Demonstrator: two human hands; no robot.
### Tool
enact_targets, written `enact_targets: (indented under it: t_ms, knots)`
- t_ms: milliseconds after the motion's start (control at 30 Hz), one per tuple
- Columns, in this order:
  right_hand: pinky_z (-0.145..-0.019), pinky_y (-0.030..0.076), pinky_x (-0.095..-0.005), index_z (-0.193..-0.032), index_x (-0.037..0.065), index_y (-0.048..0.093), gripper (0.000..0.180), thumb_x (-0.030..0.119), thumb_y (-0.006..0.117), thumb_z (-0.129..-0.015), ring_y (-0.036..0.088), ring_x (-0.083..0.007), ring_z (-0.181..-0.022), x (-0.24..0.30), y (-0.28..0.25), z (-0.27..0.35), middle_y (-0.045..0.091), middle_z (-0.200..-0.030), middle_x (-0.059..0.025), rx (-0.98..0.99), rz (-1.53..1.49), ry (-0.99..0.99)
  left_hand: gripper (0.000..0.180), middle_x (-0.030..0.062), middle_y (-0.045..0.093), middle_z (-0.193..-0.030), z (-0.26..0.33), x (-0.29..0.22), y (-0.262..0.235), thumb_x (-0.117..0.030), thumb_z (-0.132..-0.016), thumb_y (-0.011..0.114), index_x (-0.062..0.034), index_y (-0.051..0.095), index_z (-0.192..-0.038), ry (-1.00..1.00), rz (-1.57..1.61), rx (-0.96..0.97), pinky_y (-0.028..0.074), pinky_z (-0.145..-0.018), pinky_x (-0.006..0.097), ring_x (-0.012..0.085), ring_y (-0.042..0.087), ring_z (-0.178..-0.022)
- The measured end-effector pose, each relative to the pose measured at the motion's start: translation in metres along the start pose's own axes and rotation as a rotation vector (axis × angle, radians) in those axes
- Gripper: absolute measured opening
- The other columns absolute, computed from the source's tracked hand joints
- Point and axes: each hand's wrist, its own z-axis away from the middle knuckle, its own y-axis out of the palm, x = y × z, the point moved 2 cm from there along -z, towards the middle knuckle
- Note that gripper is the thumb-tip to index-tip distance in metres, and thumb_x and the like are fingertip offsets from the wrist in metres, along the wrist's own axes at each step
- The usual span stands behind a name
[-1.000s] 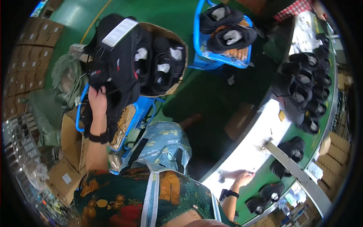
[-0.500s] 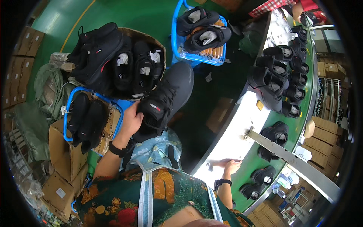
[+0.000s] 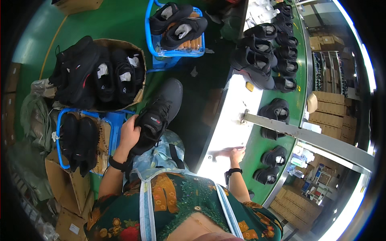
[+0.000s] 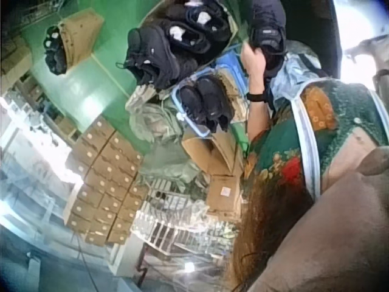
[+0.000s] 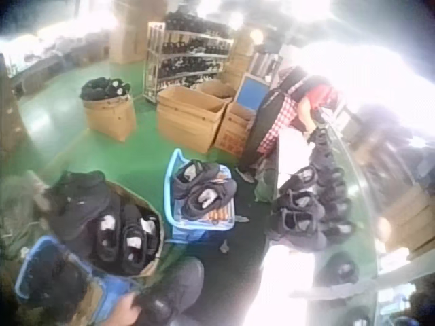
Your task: Lacing black sneakers and arranging them on an assembly line bench in a shoe factory.
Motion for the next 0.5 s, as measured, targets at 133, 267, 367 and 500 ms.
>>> enact_targets:
  t_ms: [133, 267, 367, 500]
  knots:
    - [-0.097, 0.037, -0.0420, -0.134, 0.004, 0.026, 0.064, 0.021, 0.051, -0.077, 0.042, -0.0353, -0.116, 0.007, 0.005, 0.004, 0.038, -0.129, -0.0211, 0.041, 0.042, 0.035, 0.037, 0.0228, 0.058, -0.099, 0.003, -0.018, 0.001, 0.002, -0.067, 0.050, 0.0028, 0.053, -0.104, 0.033, 0.026, 0.066, 0.044, -0.081, 0.040, 0.0392, 0.054, -0.095]
    - [-0.098, 0.036, -0.0400, -0.135, 0.002, 0.022, 0.069, 0.023, 0.053, -0.077, 0.040, -0.0375, -0.117, 0.005, 0.003, 0.000, 0.037, -0.127, -0.0233, 0.038, 0.055, 0.014, 0.036, 0.0227, 0.058, -0.097, -0.017, -0.069, 0.015, 0.002, -0.066, 0.050, 0.0024, 0.054, -0.102, 0.261, 0.030, 0.171, 0.045, -0.080, 0.040, 0.0390, 0.055, -0.094]
    - [-0.101, 0.031, -0.0439, -0.137, 0.003, 0.017, 0.075, 0.025, 0.056, -0.077, 0.032, -0.0342, -0.125, -0.004, -0.005, -0.004, 0.028, -0.136, -0.0213, 0.230, -0.067, -0.015, 0.034, 0.0215, 0.059, -0.097, -0.045, -0.128, 0.049, 0.002, -0.067, 0.049, 0.0016, 0.055, -0.101, 0.569, 0.149, 0.260, 0.045, -0.080, 0.040, 0.0381, 0.055, -0.094]
    - [-0.091, 0.042, -0.0400, -0.125, 0.000, 0.044, 0.060, 0.025, 0.060, -0.073, 0.053, -0.0372, -0.102, -0.005, -0.032, 0.006, 0.052, -0.115, -0.0234, 0.234, -0.128, -0.279, 0.029, 0.0216, 0.059, -0.098, -0.096, -0.209, 0.131, -0.002, -0.071, 0.050, -0.0010, 0.057, -0.100, 0.857, 0.153, 0.440, 0.045, -0.079, 0.041, 0.0373, 0.055, -0.095]
